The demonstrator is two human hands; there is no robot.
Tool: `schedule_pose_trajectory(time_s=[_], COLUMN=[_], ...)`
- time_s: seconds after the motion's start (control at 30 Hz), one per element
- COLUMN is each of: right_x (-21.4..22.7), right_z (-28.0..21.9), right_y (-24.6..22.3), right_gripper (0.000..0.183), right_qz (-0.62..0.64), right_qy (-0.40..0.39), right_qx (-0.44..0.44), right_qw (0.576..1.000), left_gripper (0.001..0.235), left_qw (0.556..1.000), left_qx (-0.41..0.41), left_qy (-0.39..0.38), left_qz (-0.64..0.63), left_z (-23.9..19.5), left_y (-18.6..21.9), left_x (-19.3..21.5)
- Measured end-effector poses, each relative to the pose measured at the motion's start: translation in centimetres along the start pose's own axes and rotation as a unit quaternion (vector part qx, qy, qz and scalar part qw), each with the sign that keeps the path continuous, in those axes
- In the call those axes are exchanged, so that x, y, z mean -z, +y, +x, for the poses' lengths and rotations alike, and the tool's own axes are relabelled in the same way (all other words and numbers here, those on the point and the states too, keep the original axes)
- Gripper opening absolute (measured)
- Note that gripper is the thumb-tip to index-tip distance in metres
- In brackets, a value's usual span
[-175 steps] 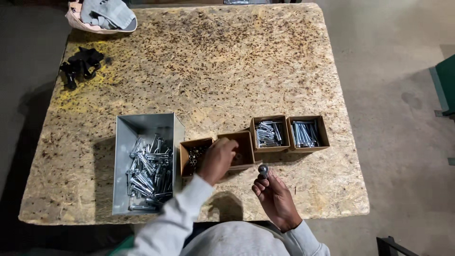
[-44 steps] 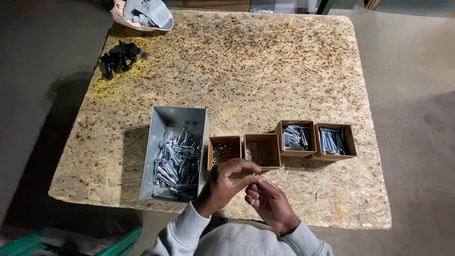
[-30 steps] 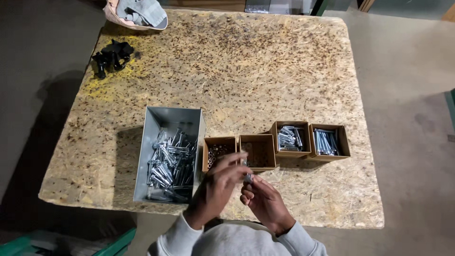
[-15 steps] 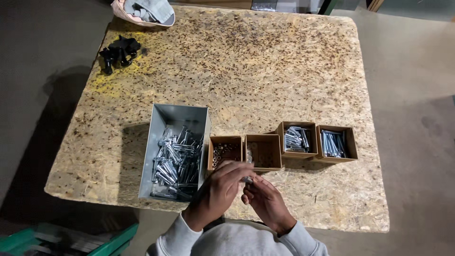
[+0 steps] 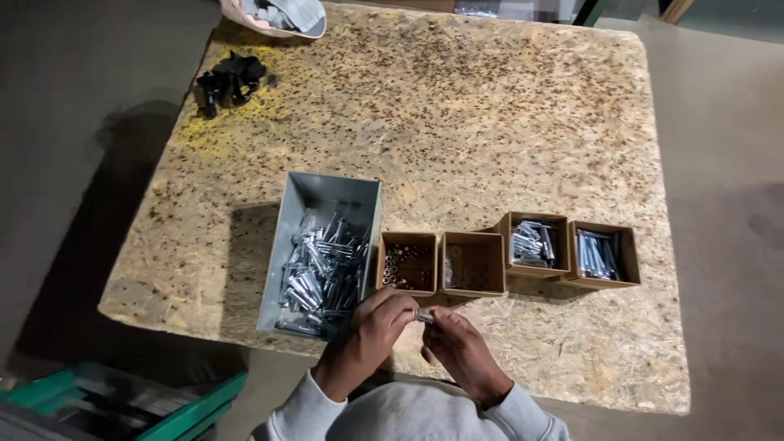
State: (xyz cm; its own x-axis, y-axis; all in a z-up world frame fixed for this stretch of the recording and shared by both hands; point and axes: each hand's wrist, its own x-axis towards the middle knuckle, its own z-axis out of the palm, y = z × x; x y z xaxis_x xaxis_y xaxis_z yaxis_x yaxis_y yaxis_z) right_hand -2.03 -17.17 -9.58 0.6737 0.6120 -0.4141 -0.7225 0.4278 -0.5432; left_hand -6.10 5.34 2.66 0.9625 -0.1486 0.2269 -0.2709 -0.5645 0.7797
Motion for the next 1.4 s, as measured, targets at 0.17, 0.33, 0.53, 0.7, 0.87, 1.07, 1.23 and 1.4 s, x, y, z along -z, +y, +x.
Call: schedule_pose_trajectory(time_s=[0.17, 0.33, 0.53, 0.7, 0.87, 1.07, 1.23, 1.4], right_x=[-1.5, -4.2, -1.1, 10.4, 21.2, 29.3, 34.8, 30.3], right_z=[0.3, 0.4, 1.0, 0.2, -1.0, 3.3, 6.0, 4.3], right_y=[0.6, 0.5, -3.6, -13.5, -21.7, -22.9, -21.7, -21.6], right_gripper=[0.037, 0.023, 0.042, 0.024, 0.031, 0.038, 0.037, 0.039], right_qz=[0.036, 0.067, -0.373, -0.541, -0.672, -0.783, -0.816, -0.811], right_qy=[-0.020, -0.070, -0.028, 0.260, 0.393, 0.426, 0.409, 0.389], right_qx=[-0.099, -0.118, 0.055, 0.315, 0.314, 0.112, 0.134, 0.129], right_qw=[0.994, 0.988, 0.926, 0.736, 0.544, 0.439, 0.386, 0.418], left_gripper=[0.016, 0.032, 0.064, 0.033, 0.021, 0.009, 0.014, 0.020], left_qw=[0.995, 0.951, 0.933, 0.930, 0.901, 0.977, 0.990, 0.961], left_qx=[-0.043, 0.141, 0.319, 0.219, 0.175, 0.011, -0.097, -0.086], left_qy=[0.027, 0.082, 0.137, 0.170, 0.246, 0.201, 0.094, 0.090], left_qz=[-0.087, -0.264, -0.091, 0.241, 0.312, 0.071, 0.049, 0.249], left_z=[-1.2, -2.9, -1.9, -2.5, -0.5, 8.1, 16.4, 22.3], left_y=[-0.5, -2.5, -7.3, -17.0, -15.6, -9.9, -8.0, -10.4], left_x=[1.2, -1.5, 3.1, 4.0, 0.2, -9.5, -19.0, -25.5])
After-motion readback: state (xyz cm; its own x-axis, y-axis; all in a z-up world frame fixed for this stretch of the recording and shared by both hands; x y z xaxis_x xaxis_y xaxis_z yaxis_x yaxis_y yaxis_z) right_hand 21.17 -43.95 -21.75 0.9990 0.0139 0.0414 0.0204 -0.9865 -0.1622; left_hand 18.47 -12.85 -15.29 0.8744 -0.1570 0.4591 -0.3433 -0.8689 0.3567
